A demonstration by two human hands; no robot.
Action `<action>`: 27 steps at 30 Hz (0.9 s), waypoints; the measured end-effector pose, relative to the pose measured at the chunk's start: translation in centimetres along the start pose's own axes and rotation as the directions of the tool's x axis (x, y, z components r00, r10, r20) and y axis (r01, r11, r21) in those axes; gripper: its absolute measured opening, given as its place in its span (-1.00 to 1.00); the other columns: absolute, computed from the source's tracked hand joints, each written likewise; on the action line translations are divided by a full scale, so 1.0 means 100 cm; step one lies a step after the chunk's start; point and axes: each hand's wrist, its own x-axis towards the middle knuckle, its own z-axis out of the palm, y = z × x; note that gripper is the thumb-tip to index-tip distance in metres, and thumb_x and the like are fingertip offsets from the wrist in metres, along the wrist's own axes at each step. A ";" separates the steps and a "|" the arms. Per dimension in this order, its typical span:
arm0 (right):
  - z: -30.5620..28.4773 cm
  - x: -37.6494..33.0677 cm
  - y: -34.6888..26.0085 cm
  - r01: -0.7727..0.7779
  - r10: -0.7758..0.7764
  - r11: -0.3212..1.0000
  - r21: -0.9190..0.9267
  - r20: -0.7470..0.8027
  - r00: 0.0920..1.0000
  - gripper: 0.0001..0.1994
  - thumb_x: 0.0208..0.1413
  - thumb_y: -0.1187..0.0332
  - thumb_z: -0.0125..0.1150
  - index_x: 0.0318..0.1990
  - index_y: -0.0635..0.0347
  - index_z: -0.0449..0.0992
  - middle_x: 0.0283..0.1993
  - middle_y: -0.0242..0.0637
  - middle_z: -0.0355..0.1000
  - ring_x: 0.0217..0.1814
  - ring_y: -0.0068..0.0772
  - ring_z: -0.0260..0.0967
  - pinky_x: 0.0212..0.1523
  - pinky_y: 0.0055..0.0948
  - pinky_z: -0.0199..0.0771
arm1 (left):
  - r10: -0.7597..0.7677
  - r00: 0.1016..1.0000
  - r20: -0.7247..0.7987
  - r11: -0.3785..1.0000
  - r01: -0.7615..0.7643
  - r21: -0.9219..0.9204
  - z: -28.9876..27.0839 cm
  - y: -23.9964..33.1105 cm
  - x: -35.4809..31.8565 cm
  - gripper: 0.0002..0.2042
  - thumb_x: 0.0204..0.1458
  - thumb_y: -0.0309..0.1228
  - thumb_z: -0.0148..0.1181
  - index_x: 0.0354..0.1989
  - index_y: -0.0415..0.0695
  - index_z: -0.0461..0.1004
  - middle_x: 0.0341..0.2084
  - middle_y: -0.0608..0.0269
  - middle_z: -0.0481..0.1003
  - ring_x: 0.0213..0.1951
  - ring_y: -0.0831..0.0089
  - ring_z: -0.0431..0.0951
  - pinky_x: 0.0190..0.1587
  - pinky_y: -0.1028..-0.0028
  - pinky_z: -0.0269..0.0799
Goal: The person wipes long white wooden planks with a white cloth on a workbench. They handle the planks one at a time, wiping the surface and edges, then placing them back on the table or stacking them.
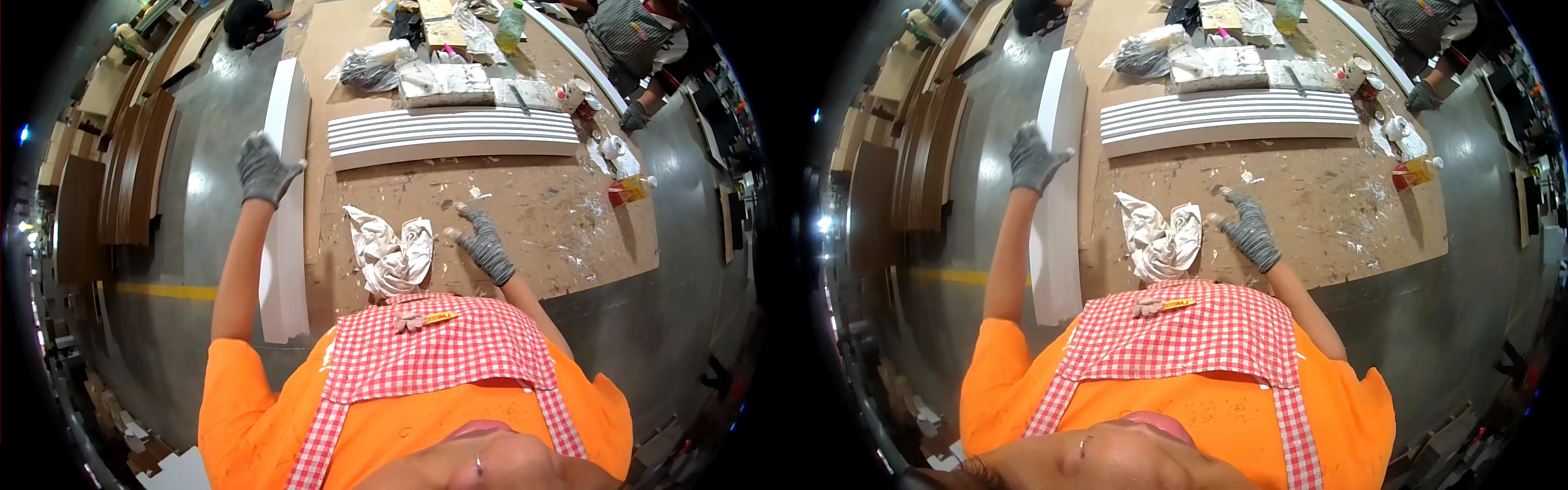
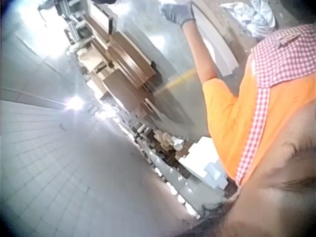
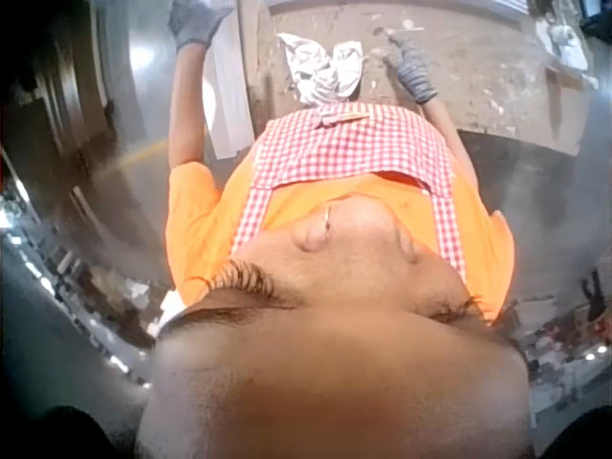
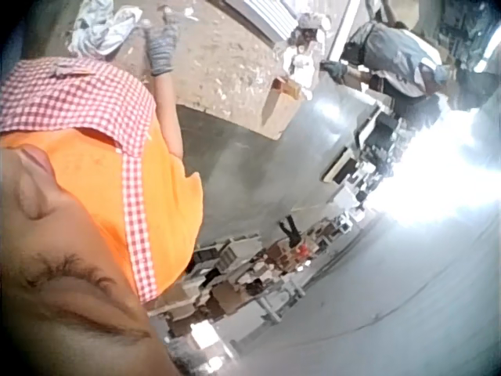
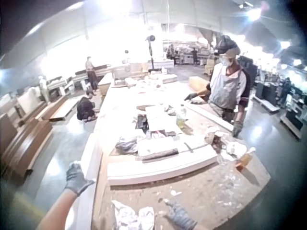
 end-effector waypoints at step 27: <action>-0.191 0.154 0.264 -0.358 0.170 0.931 -0.074 -0.780 0.603 -0.34 -0.08 0.21 0.23 0.12 0.50 0.23 0.16 0.20 0.22 0.22 0.04 0.17 0.23 -0.29 0.12 | -0.467 0.822 0.325 0.636 0.568 -0.523 0.194 0.100 -0.047 -0.47 -0.11 -0.28 0.24 0.02 -0.35 0.36 -0.16 -0.23 0.43 -0.09 -0.01 0.43 0.01 0.22 0.34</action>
